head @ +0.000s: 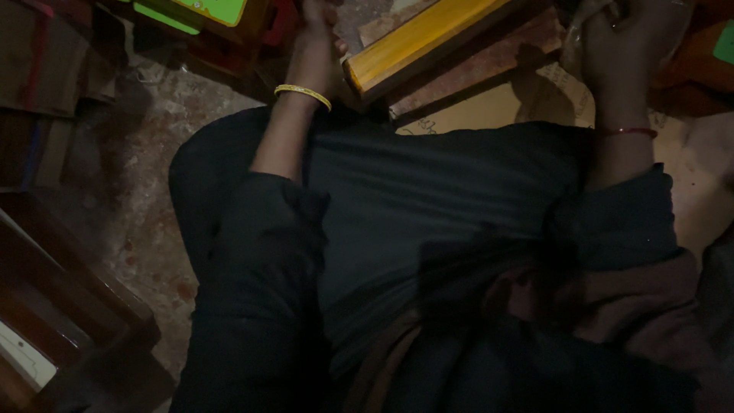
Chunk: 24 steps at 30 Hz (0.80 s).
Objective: The person sits on the floor and applies varnish to rectangular wooden pieces using a cloth. They dip the cloth into a container of varnish, wipe each piece, and place it aside. The process is repeated for multiple pieces.
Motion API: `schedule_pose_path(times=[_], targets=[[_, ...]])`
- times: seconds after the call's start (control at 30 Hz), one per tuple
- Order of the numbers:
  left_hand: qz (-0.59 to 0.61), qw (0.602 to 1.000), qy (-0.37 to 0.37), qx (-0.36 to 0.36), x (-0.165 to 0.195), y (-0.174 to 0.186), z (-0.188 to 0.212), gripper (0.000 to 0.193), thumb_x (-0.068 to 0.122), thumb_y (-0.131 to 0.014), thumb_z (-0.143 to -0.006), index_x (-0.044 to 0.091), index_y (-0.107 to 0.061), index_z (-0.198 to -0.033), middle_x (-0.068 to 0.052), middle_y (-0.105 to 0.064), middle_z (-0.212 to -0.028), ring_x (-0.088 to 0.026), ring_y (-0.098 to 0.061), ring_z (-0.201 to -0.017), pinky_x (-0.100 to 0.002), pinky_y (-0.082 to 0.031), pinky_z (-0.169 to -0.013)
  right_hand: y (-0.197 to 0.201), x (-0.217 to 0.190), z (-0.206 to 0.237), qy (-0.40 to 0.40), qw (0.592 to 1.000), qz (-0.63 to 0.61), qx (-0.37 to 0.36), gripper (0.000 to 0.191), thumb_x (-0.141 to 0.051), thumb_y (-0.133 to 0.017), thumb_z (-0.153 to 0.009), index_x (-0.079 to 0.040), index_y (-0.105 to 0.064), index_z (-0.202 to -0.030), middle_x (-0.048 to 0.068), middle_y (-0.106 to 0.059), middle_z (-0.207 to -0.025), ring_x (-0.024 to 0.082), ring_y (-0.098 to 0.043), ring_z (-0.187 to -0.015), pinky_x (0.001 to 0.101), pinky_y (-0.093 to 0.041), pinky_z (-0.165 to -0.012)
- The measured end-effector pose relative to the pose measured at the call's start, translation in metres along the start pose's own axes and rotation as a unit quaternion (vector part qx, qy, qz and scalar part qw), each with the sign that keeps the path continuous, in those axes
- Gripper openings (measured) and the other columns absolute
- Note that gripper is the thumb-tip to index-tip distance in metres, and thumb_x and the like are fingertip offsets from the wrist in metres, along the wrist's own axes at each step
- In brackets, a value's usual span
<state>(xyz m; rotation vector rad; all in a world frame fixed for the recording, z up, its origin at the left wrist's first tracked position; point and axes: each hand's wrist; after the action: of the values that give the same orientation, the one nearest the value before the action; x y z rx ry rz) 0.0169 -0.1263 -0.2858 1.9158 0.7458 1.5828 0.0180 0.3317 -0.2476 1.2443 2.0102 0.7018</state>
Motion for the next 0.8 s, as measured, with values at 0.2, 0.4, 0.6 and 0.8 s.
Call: schedule_pose_path(times=[0.2,0.4,0.6,0.8], targets=[[0.014,0.999,-0.017,0.038,-0.009,0.011,0.002,0.063,0.0,-0.065,-0.102,0.019,-0.035,-0.154,-0.017,-0.074,-0.115,-0.032,-0.077,-0.105,-0.043,-0.064,-0.084,-0.009,0.01,0.006,0.021,0.996,-0.082,0.02,0.017,0.003,-0.06,-0.096,0.004,-0.062,-0.113,0.015,-0.065,-0.111,0.026,-0.066,-0.101,0.0367,-0.055,-0.089],[0.038,0.995,-0.087,0.033,0.001,0.02,0.006,0.068,0.007,-0.081,-0.094,0.013,-0.042,-0.149,-0.022,-0.068,-0.129,-0.033,-0.075,-0.105,-0.04,-0.063,-0.083,-0.003,0.002,0.001,0.032,0.999,-0.01,0.034,0.009,0.004,-0.064,-0.091,0.0,-0.065,-0.098,0.013,-0.064,-0.095,0.027,-0.064,-0.085,0.0373,-0.051,-0.072],[0.078,0.989,-0.096,0.079,0.026,0.027,-0.008,0.046,0.023,-0.089,-0.091,0.01,-0.064,-0.127,-0.015,-0.077,-0.103,-0.023,-0.076,-0.084,-0.037,-0.062,-0.075,0.015,-0.004,-0.004,-0.042,0.998,-0.022,0.037,0.021,-0.008,-0.076,-0.105,-0.001,-0.066,-0.089,0.014,-0.062,-0.087,0.029,-0.064,-0.08,0.041,-0.049,-0.067],[0.07,0.981,-0.177,0.032,0.082,-0.02,-0.059,0.043,0.032,-0.087,-0.096,0.01,-0.067,-0.127,-0.013,-0.078,-0.113,-0.024,-0.078,-0.094,-0.037,-0.063,-0.081,0.008,0.018,-0.01,-0.122,0.991,-0.041,0.033,0.009,-0.003,-0.072,-0.101,-0.005,-0.069,-0.093,0.014,-0.067,-0.093,0.028,-0.068,-0.084,0.042,-0.055,-0.071]])
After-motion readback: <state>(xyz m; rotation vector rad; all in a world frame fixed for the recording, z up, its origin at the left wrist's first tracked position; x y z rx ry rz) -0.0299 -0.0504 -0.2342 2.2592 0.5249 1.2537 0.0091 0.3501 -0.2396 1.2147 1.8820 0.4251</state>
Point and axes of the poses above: each hand's wrist, its own z-axis away from the middle knuckle, its own y-axis out of the back of the hand, x = y × z
